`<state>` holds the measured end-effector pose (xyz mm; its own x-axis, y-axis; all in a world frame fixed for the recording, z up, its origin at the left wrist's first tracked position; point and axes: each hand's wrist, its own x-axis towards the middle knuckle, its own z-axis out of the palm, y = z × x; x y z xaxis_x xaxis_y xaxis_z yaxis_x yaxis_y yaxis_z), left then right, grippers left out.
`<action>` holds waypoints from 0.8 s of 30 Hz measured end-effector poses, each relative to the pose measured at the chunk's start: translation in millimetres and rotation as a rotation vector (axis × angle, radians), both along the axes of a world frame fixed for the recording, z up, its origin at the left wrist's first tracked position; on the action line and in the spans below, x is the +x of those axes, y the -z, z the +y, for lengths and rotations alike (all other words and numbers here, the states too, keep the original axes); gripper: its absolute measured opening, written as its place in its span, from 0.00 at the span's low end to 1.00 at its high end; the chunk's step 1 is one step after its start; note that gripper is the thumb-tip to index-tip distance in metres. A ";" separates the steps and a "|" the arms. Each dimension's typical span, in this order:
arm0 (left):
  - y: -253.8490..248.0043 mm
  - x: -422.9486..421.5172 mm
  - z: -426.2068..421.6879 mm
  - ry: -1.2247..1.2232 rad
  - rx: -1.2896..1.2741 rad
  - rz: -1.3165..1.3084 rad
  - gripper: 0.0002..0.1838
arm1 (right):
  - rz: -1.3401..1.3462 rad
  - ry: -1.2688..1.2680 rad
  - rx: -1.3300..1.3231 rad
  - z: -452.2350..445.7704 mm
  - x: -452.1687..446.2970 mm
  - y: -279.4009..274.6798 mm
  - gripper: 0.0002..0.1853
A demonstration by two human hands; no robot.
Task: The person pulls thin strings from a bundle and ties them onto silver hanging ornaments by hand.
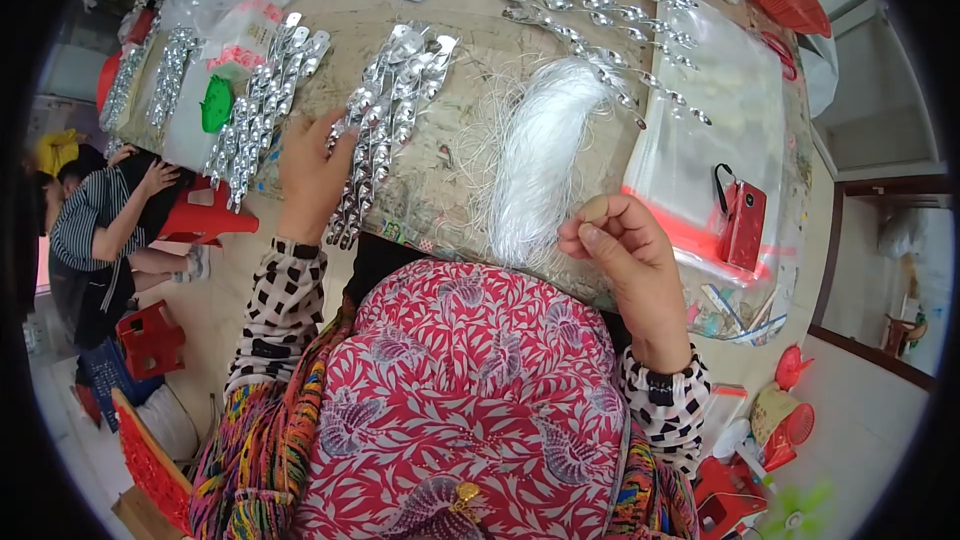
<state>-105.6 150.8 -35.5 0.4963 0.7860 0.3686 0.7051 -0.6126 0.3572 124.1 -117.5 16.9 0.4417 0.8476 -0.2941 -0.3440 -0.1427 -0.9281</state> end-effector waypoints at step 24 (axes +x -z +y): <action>13.6 43.6 -79.9 0.316 -0.403 -0.034 0.11 | -0.013 0.080 0.010 -13.0 9.1 21.2 0.05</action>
<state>-62.0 70.9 -49.1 0.7258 0.6823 0.0874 0.4912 -0.6031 0.6285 133.1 -130.5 -4.3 0.5121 0.8122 -0.2795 -0.3419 -0.1057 -0.9338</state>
